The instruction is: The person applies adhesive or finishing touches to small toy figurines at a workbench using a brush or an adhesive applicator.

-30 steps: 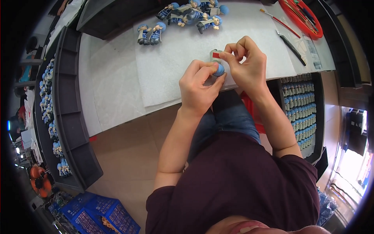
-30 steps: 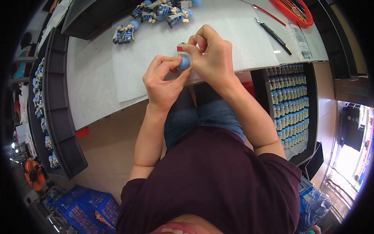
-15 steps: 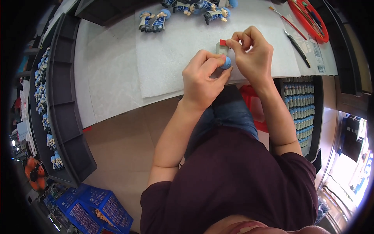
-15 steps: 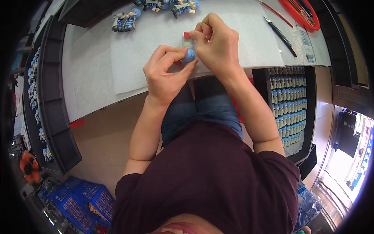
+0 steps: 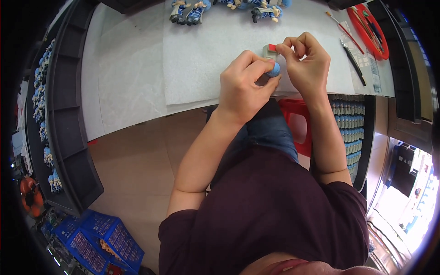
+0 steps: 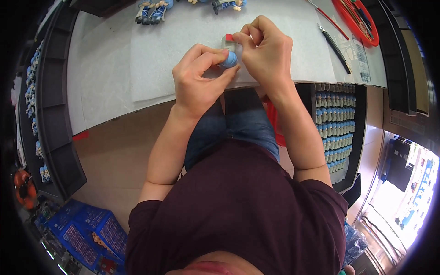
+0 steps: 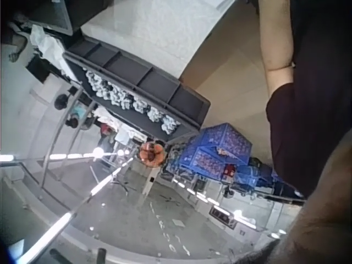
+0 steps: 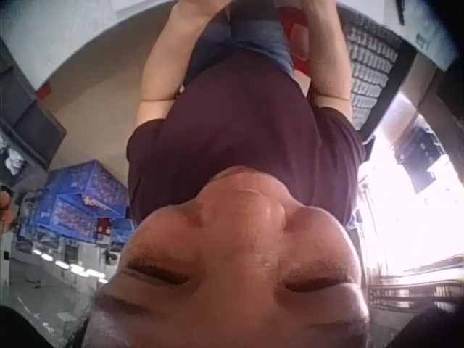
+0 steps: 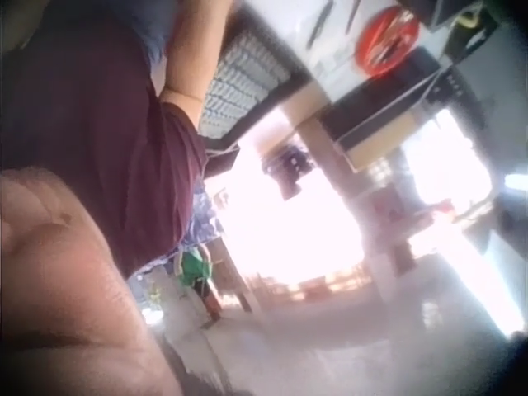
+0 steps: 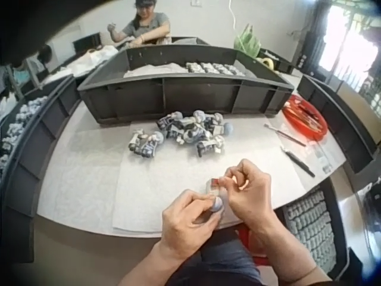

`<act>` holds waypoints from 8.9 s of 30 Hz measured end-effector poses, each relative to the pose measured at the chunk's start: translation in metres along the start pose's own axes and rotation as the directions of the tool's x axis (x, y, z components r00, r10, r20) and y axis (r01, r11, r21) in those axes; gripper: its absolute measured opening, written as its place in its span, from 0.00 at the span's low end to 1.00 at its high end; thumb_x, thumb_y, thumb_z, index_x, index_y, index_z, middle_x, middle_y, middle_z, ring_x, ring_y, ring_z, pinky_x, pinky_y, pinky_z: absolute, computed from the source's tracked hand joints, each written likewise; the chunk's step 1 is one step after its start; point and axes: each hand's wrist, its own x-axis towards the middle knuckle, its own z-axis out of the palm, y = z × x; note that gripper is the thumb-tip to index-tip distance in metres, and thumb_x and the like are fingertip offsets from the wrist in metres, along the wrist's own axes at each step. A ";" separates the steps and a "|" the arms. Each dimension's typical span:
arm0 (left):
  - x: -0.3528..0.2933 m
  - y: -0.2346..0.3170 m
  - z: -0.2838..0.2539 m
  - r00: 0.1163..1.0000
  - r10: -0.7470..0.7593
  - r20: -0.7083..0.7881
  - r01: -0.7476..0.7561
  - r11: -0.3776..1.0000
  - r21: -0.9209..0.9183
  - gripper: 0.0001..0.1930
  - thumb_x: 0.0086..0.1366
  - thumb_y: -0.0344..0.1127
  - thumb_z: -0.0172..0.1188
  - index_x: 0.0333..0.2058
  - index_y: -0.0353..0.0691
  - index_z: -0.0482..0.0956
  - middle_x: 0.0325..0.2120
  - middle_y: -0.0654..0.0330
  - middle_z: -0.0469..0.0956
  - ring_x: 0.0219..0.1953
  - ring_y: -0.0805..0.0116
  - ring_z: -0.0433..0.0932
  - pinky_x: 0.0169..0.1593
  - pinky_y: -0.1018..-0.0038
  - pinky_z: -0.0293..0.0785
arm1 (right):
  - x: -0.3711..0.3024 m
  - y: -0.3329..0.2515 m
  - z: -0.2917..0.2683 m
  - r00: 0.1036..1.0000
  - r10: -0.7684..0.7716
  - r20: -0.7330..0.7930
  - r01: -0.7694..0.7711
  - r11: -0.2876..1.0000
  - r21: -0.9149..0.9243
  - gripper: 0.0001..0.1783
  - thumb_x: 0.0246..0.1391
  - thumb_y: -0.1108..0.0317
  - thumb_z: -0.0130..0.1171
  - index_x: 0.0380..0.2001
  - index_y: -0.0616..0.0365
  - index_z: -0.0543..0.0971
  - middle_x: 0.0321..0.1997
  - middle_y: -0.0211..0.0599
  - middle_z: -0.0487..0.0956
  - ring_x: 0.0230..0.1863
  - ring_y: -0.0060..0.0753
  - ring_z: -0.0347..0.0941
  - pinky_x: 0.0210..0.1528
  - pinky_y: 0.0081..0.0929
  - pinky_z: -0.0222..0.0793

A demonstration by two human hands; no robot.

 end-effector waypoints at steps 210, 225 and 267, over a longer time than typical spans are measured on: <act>0.003 0.007 -0.006 0.937 -0.346 -0.044 0.323 0.908 -0.267 0.26 0.48 0.27 0.66 0.46 0.32 0.66 0.30 0.61 0.71 0.31 0.73 0.76 0.35 0.78 0.73 | -0.011 0.047 -0.037 0.987 0.159 -0.032 -0.130 0.893 0.432 0.11 0.45 0.82 0.60 0.31 0.61 0.70 0.40 0.38 0.73 0.39 0.22 0.69 0.42 0.17 0.67; 0.009 0.006 -0.013 0.922 -0.388 0.007 0.376 0.888 -0.263 0.21 0.47 0.28 0.67 0.38 0.34 0.65 0.39 0.53 0.70 0.31 0.76 0.74 0.36 0.79 0.73 | -0.005 0.043 -0.032 0.992 0.112 -0.054 -0.080 0.906 0.415 0.10 0.46 0.82 0.60 0.31 0.62 0.70 0.41 0.39 0.74 0.38 0.21 0.70 0.42 0.16 0.66; 0.009 0.009 -0.011 0.914 -0.369 0.170 0.398 0.899 -0.182 0.30 0.44 0.26 0.69 0.48 0.29 0.69 0.36 0.60 0.72 0.36 0.75 0.74 0.39 0.80 0.73 | -0.010 -0.008 -0.013 0.949 0.229 0.216 -0.310 0.796 0.519 0.11 0.51 0.68 0.60 0.34 0.65 0.76 0.30 0.35 0.78 0.30 0.22 0.74 0.31 0.17 0.69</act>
